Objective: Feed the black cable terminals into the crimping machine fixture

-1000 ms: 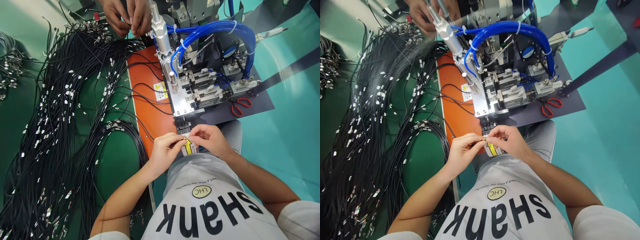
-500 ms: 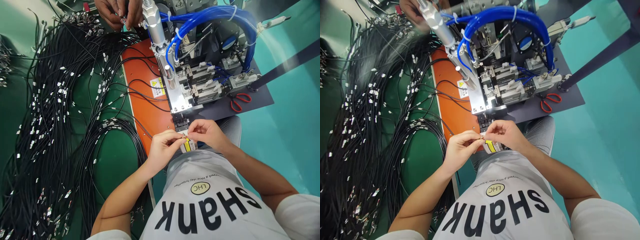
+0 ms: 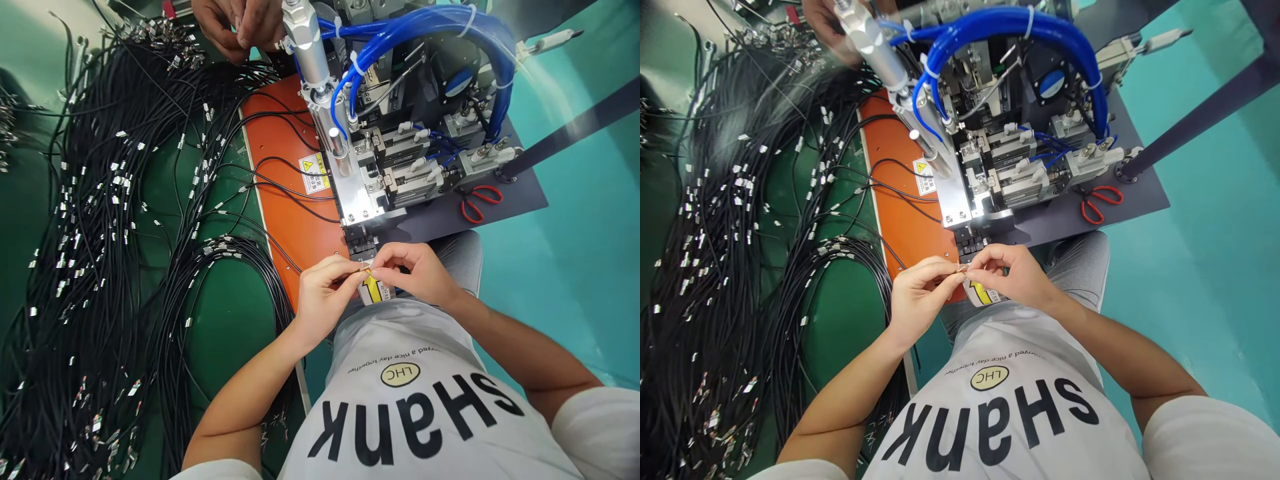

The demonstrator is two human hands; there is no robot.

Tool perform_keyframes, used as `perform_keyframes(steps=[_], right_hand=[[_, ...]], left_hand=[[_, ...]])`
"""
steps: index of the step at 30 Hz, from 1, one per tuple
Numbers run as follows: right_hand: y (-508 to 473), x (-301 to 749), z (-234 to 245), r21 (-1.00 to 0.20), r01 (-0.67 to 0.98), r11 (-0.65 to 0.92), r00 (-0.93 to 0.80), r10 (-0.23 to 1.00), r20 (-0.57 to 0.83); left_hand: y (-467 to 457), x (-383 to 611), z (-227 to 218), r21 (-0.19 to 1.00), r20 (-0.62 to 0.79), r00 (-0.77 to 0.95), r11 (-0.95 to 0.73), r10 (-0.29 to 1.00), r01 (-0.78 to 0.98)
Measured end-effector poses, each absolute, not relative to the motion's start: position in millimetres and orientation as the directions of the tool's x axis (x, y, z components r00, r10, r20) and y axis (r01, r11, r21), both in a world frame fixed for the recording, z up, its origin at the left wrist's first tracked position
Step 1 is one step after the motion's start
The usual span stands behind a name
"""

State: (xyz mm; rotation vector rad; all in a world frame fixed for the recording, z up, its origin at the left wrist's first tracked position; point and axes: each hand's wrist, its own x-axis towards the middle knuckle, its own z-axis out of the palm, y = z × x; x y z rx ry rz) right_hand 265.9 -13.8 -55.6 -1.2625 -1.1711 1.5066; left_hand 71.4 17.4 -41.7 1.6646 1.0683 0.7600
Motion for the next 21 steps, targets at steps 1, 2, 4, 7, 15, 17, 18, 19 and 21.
perform_keyframes(steps=[1,2,4,7,15,17,18,19,21], right_hand=[[-14.3,264.6,-54.6,-0.979,-0.013,-0.205,-0.144,0.969,-0.201],[-14.9,263.1,-54.3,-0.981,-0.008,-0.192,-0.135,0.973,-0.189],[-16.4,260.2,-55.7,-0.984,-0.017,-0.176,-0.121,0.978,-0.172],[-18.1,257.9,-59.7,-0.987,-0.029,-0.157,-0.124,0.981,-0.153],[-19.6,256.9,-60.1,-0.998,0.017,-0.059,-0.141,0.988,-0.061],[-20.1,254.7,-60.6,-0.999,0.03,-0.025,-0.127,0.991,-0.029],[-20.3,253.4,-61.2,-0.999,0.041,-0.009,-0.114,0.993,-0.013],[-20.7,252.2,-61.9,-0.999,0.053,0.005,-0.101,0.995,0.0],[-21.5,249.9,-63.5,-0.996,0.081,0.03,-0.079,0.997,0.024]], left_hand=[[16.9,71.5,-41.9,0.946,0.023,0.414,-0.154,0.91,0.284],[16.4,71.6,-41.9,0.95,0.036,0.413,-0.159,0.91,0.267],[16.2,71.9,-41.3,0.969,0.013,0.414,-0.114,0.91,0.219],[18.4,71.9,-39.4,0.99,-0.106,0.424,0.058,0.899,0.127],[28.6,67.4,-40.3,0.835,-0.449,0.526,0.548,0.722,-0.04],[29.3,67.6,-41.7,0.798,-0.479,0.541,0.6,0.692,-0.06],[29.2,68.1,-42.4,0.786,-0.486,0.542,0.614,0.686,-0.072],[28.8,68.7,-43.1,0.779,-0.489,0.538,0.621,0.687,-0.085],[27.1,70.1,-44.5,0.778,-0.487,0.52,0.619,0.701,-0.105]])
